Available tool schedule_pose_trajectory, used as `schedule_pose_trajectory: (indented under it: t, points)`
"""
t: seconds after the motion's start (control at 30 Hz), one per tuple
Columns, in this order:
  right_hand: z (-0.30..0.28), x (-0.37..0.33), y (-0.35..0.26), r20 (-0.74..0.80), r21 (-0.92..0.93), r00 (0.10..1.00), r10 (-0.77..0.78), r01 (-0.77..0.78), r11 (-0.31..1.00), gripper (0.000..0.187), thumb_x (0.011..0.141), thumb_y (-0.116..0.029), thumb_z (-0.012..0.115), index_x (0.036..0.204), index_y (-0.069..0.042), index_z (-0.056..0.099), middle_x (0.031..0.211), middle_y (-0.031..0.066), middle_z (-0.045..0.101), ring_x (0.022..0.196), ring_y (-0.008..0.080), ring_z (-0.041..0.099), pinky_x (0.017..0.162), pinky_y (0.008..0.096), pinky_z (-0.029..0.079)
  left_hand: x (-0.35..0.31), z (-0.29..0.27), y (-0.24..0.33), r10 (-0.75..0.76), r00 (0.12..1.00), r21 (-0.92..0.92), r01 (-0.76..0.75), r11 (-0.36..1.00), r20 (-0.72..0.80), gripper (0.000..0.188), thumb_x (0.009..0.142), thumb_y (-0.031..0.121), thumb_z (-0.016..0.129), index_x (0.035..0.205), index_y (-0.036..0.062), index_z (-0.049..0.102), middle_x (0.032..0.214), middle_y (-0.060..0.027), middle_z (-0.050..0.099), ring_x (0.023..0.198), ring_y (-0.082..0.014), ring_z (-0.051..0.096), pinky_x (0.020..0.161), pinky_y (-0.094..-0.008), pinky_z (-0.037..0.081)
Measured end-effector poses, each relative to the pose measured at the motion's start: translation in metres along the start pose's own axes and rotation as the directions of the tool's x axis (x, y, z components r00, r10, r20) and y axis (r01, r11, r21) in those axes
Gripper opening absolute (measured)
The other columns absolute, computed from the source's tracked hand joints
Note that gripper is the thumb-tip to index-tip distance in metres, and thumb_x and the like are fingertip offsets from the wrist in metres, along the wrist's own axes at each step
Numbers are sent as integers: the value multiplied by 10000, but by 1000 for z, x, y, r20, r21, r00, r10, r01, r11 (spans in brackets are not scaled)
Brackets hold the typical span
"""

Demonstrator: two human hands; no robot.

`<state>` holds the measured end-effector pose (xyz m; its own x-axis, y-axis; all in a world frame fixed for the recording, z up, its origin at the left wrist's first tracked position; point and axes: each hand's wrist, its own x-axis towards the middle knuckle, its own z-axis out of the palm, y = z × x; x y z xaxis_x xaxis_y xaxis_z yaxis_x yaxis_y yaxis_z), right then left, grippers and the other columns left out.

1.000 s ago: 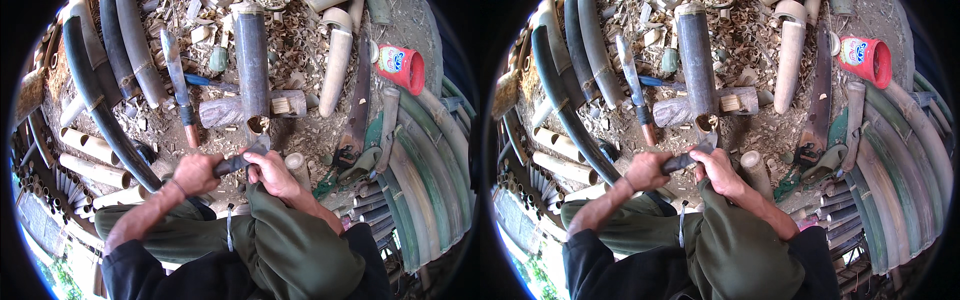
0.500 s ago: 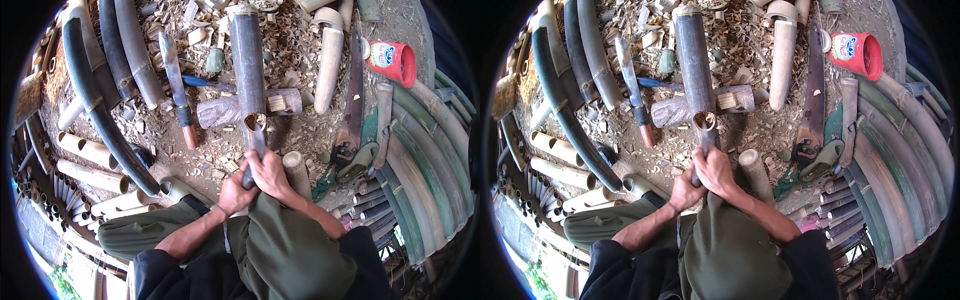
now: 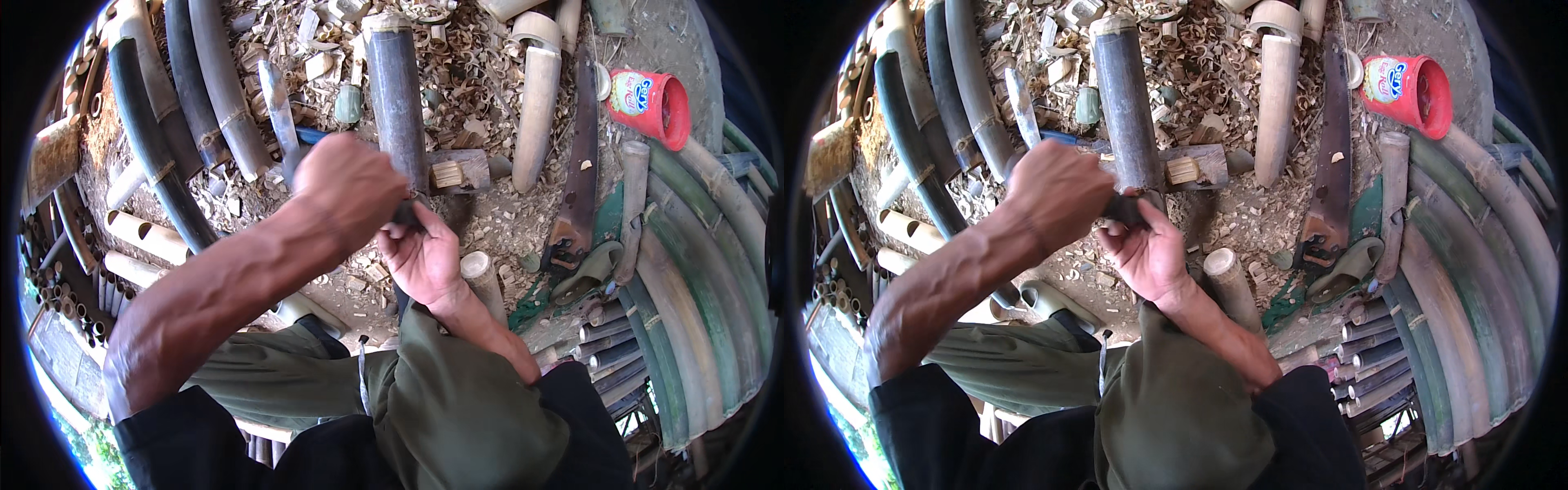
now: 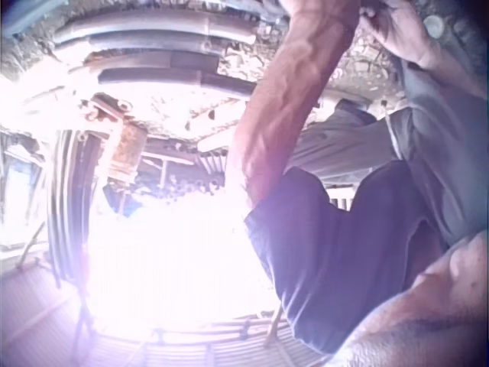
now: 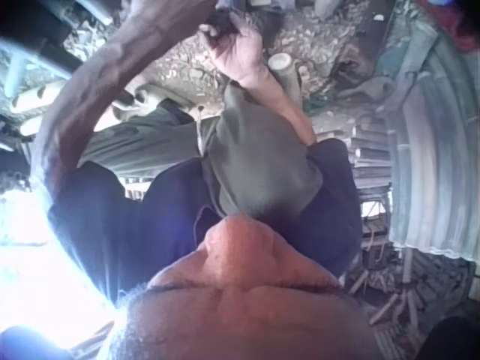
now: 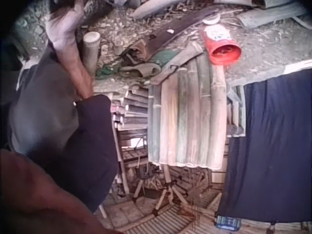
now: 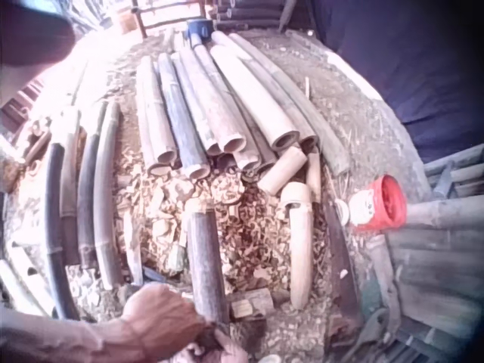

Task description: The person carves and shapes a hole in a bamboo stalk using a curved knife and a smaller blade, frequently checking the fit by inserting a shorter bamboo piece into the opening.

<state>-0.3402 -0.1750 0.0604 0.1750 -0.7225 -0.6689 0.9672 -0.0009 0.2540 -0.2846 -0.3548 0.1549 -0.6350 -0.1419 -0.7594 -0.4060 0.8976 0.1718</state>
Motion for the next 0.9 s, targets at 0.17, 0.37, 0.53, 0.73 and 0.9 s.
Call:
schedule_pose_trajectory:
  t: [0.17, 0.37, 0.53, 0.73, 0.9]
  points:
    - [-5, -5, -12, 102, 161, 982, 158, -173, 972, 486, 985, -508, 477, 1068, -38, 570, 891, 89, 644, 753, 209, 645, 717, 378, 572, 18, -18, 15, 65, 998, 183, -66, 981, 12, 233, 916, 248, 629, 741, 124, 719, 670, -37, 673, 594, -170, 648, 519, -314, 472]
    - [10, -35, 4, -180, -553, 975, 128, -208, 807, 271, 956, -253, 627, 1130, -60, 553, 965, 60, 643, 810, 184, 653, 772, 385, 562, -41, 61, 27, -50, 959, -535, 198, 821, 278, 455, 868, 432, 621, 783, -8, 697, 701, -182, 688, 678, -327, 702, 700, -430, 573]
    - [25, -70, -41, 148, -965, 974, -171, 181, 193, 342, 1007, -324, 536, 1238, -72, 527, 962, 63, 598, 785, 193, 607, 747, 341, 496, -47, 98, 68, 333, 936, -929, -14, 370, 118, 954, 843, 712, 564, 1388, -61, 432, 1172, -321, 615, 1091, -396, 627, 988, -432, 485]
    - [91, -65, -108, 149, -319, 969, 195, 234, -918, 297, 797, -168, 693, 1052, -46, 599, 862, 129, 656, 801, 333, 678, 673, 410, 541, 18, 138, 150, 72, 963, -356, -26, -934, -260, 734, 892, 653, 547, 1344, 84, 442, 1076, -87, 532, 1012, -204, 569, 999, -435, 451]
    - [110, -19, -111, -159, -3, 912, 378, 382, -924, 300, 733, -198, 736, 992, -77, 645, 818, 117, 689, 777, 329, 685, 654, 407, 546, 55, 114, 169, -33, 999, 238, -26, -971, -26, 347, 1013, 446, 429, 966, 136, 578, 718, -16, 502, 707, -176, 488, 778, -357, 425]
